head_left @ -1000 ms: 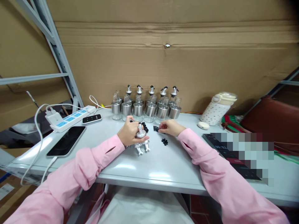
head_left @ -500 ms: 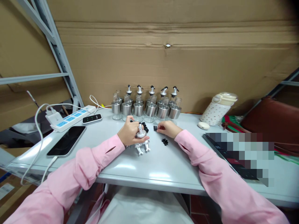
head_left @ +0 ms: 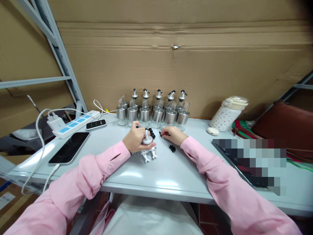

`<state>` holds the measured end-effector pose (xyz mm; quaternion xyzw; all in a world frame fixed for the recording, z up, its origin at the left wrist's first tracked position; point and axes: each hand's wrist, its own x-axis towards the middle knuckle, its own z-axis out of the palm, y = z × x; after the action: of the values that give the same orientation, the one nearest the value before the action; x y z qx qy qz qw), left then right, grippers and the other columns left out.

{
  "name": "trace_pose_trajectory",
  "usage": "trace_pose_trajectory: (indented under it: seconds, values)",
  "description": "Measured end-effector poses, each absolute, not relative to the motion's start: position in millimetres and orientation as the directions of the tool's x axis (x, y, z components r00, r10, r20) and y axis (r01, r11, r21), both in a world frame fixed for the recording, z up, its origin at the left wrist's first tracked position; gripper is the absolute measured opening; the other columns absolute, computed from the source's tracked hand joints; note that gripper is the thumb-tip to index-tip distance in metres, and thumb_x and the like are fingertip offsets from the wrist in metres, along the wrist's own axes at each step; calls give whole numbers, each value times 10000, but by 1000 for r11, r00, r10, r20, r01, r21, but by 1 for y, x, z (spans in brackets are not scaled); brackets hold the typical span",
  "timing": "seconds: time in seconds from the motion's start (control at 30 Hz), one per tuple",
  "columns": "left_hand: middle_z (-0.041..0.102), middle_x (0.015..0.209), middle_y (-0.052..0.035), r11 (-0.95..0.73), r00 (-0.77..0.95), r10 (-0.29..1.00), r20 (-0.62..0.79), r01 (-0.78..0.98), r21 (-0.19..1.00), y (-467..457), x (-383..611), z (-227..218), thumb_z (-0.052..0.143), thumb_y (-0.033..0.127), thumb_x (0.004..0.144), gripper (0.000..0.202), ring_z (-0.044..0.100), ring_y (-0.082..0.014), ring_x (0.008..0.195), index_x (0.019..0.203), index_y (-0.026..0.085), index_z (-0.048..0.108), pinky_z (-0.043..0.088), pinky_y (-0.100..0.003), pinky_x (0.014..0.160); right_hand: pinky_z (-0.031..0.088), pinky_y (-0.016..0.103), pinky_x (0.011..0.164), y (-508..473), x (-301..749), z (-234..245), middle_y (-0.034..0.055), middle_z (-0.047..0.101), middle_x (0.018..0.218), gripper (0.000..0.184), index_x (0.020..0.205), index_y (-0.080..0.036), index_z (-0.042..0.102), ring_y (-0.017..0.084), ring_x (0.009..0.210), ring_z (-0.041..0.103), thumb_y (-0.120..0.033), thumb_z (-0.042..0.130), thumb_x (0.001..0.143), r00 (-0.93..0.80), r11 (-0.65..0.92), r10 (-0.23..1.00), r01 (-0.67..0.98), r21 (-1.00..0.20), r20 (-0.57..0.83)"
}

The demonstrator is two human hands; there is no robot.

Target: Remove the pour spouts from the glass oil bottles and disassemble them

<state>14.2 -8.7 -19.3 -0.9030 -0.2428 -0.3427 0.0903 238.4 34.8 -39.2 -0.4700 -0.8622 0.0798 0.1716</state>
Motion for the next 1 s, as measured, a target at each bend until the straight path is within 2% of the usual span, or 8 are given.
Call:
trace_pose_trajectory:
  seconds: [0.13,0.2,0.33,0.43,0.53,0.77,1.0]
  values:
    - [533,562,17,-870,648,371,665,494,4,-9,14,-19,328,536,832,466,430,-107,528,622,164,515,241,-360,773,406,239,623,35,248,-28,45,642,706,190,762,-147,630,128,626,542,-240,470,807,-453,507,859,820,-266,238]
    - [532,559,18,-872,649,370,664,489,8,-9,15,-19,328,531,834,462,431,-107,527,629,168,527,239,-362,773,399,239,610,35,256,-22,42,640,683,225,775,-144,630,127,613,539,-277,453,816,-422,463,884,844,-268,201]
    - [539,568,15,-868,653,392,648,495,26,-10,15,-18,328,531,831,464,435,-108,532,625,168,533,239,-368,779,405,232,570,35,268,-19,17,640,655,225,806,-151,626,128,584,553,-336,629,677,-418,389,908,867,-313,-29]
    - [539,570,11,-861,653,405,640,508,26,-10,15,-18,325,541,825,471,435,-111,534,625,168,532,242,-372,783,422,228,588,36,269,-22,12,645,676,249,814,-152,621,129,609,570,-259,691,600,-433,380,898,855,-352,-82]
    - [532,564,16,-869,649,381,659,495,15,-9,14,-19,329,539,828,466,429,-109,527,630,167,527,243,-368,779,429,229,602,36,265,-24,9,636,665,210,799,-151,620,126,613,568,-229,679,613,-450,403,892,837,-370,-47]
    - [531,564,18,-861,658,396,640,509,11,-9,15,-19,332,538,825,454,435,-109,532,633,169,514,245,-366,777,412,229,605,34,250,-28,31,622,690,125,748,-147,632,126,620,542,-261,638,696,-443,470,882,827,-309,158]
    - [547,572,16,-862,657,397,640,507,14,-9,15,-19,342,531,818,443,439,-106,538,631,160,493,250,-363,774,407,233,631,36,235,-40,39,606,721,92,739,-142,630,124,638,528,-228,596,749,-510,558,829,777,-291,227]
